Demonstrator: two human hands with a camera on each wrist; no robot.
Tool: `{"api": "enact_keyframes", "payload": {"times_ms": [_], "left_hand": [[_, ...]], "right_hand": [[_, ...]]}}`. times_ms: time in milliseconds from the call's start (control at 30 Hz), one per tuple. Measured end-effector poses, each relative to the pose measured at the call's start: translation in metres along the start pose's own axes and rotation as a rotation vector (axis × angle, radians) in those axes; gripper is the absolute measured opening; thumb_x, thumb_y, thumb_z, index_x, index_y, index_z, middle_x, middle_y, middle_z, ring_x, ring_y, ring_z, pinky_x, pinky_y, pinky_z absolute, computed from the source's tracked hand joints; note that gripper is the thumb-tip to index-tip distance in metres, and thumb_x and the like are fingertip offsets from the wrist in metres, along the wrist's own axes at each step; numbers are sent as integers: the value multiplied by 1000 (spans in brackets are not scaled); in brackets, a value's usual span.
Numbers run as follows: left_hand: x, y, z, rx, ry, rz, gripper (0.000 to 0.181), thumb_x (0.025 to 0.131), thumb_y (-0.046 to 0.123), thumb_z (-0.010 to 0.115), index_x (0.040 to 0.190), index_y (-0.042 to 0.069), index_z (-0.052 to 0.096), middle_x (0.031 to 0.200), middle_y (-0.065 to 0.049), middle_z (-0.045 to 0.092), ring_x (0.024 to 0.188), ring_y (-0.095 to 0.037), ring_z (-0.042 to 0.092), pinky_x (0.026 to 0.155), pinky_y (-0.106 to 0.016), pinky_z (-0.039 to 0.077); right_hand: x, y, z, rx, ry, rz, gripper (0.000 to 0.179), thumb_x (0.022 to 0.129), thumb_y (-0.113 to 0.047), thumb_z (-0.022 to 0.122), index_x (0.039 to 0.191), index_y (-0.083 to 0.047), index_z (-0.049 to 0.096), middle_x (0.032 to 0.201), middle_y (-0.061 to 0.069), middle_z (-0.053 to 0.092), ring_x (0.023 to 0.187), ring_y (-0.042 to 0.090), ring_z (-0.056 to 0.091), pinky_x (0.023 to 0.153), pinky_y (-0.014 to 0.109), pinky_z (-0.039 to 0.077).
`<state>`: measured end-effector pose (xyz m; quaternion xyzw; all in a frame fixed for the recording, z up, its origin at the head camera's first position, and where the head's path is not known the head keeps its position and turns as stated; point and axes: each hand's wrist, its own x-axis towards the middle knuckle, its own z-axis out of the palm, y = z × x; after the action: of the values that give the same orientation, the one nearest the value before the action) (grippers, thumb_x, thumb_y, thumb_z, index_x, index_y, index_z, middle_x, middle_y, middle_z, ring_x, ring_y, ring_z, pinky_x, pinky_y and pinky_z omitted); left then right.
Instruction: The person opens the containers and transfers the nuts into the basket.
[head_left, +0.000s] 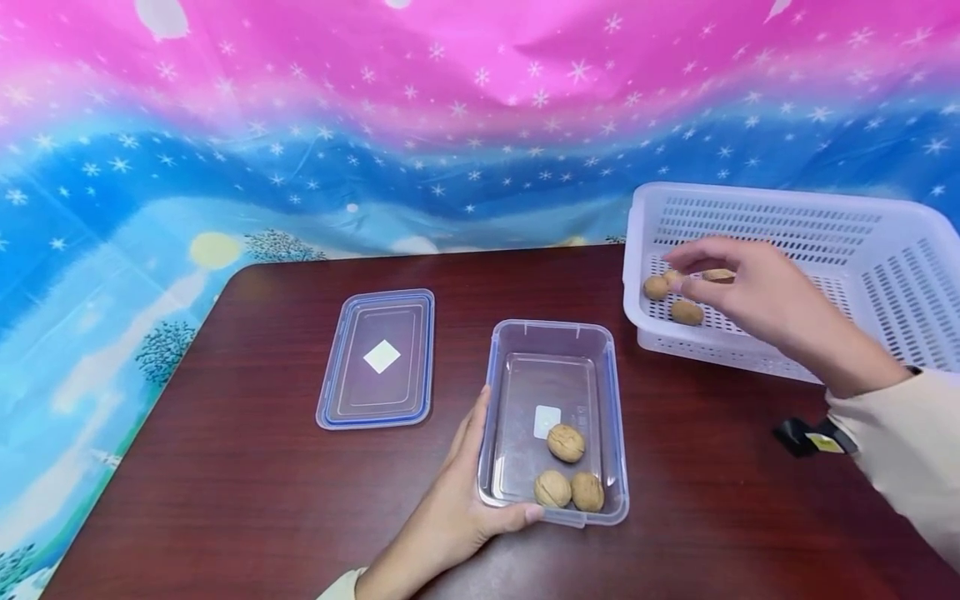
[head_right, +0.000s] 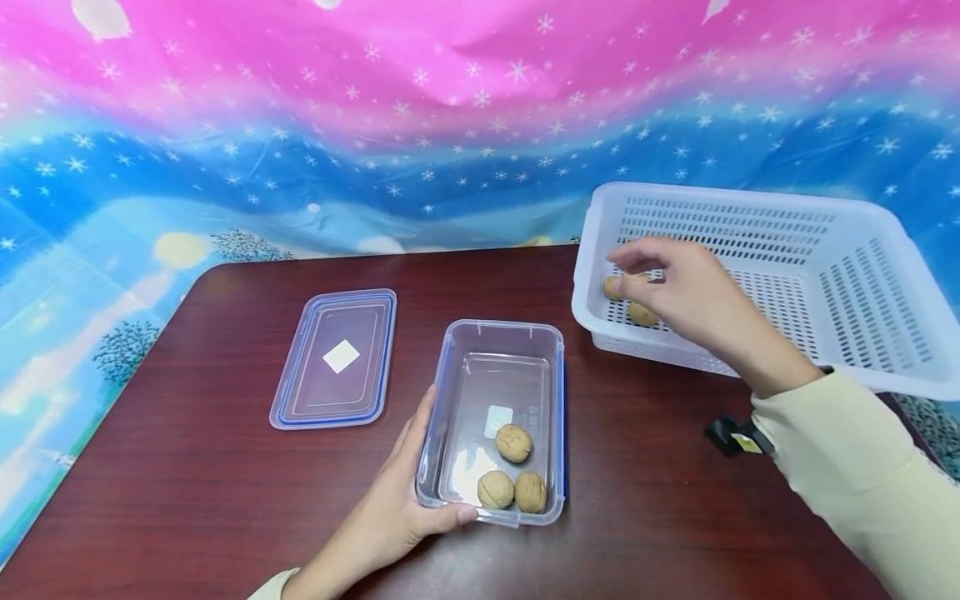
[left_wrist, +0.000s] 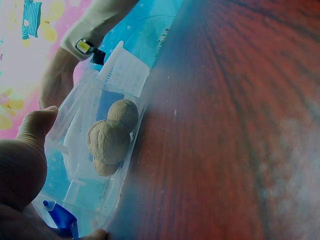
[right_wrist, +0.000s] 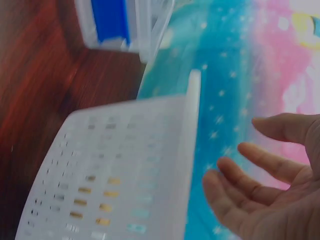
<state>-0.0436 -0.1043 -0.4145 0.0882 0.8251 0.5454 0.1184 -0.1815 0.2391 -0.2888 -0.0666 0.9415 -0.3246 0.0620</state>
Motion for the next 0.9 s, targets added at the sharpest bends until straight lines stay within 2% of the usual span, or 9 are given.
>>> {"api": "enact_keyframes", "payload": {"times_ms": [67,167,233,300,367,600,900], "left_hand": [[0,0,0,2,2,-3,137,67,37,98,168,41,5,174,4,20,155,-16,29,125,-51,29],[-1,0,0,7,5,-5,137,67,37,97,168,42,5,174,5,20,156,-16,29,125,-52,29],[-1,-1,-1,6,6,-4,137,67,37,98,168,43,5,174,5,20,156,-16,28,125,-52,28],[-1,-1,-1,6,5,-2,137,67,37,98,168,43,5,174,5,19,156,-15,28,126,-51,28],[0,-2,-1,5,4,3,137,67,37,98,168,43,5,174,5,19,156,-15,27,126,-51,27],[0,-2,0,5,4,9,137,67,37,98,168,41,6,174,4,20,156,-15,27,126,-50,27],[0,0,0,-5,1,17,138,66,36,98,168,40,7,174,4,19,156,-15,27,127,-49,26]], "right_hand": [[-6,-5,4,23,3,-34,46,102,-35,69,143,-16,63,141,16,66,128,39,64,100,41,51],[-12,-12,10,45,30,-113,41,98,-26,75,137,-17,69,130,10,72,119,18,68,93,14,49],[-16,-15,14,65,42,-166,39,95,-19,78,134,-15,71,125,9,73,110,2,66,87,1,44],[-18,-17,17,77,47,-213,39,94,-13,78,132,-13,72,124,9,74,104,-8,62,88,0,43],[-20,-18,20,92,36,-237,39,93,-10,78,132,-12,72,124,8,73,103,-9,62,88,1,44],[-21,-15,30,153,-92,-332,40,96,-8,75,135,-12,69,130,7,70,109,-3,65,92,8,49],[-19,-26,41,232,-294,-455,38,98,-7,72,135,-16,68,128,3,71,114,10,67,95,26,57]]}}
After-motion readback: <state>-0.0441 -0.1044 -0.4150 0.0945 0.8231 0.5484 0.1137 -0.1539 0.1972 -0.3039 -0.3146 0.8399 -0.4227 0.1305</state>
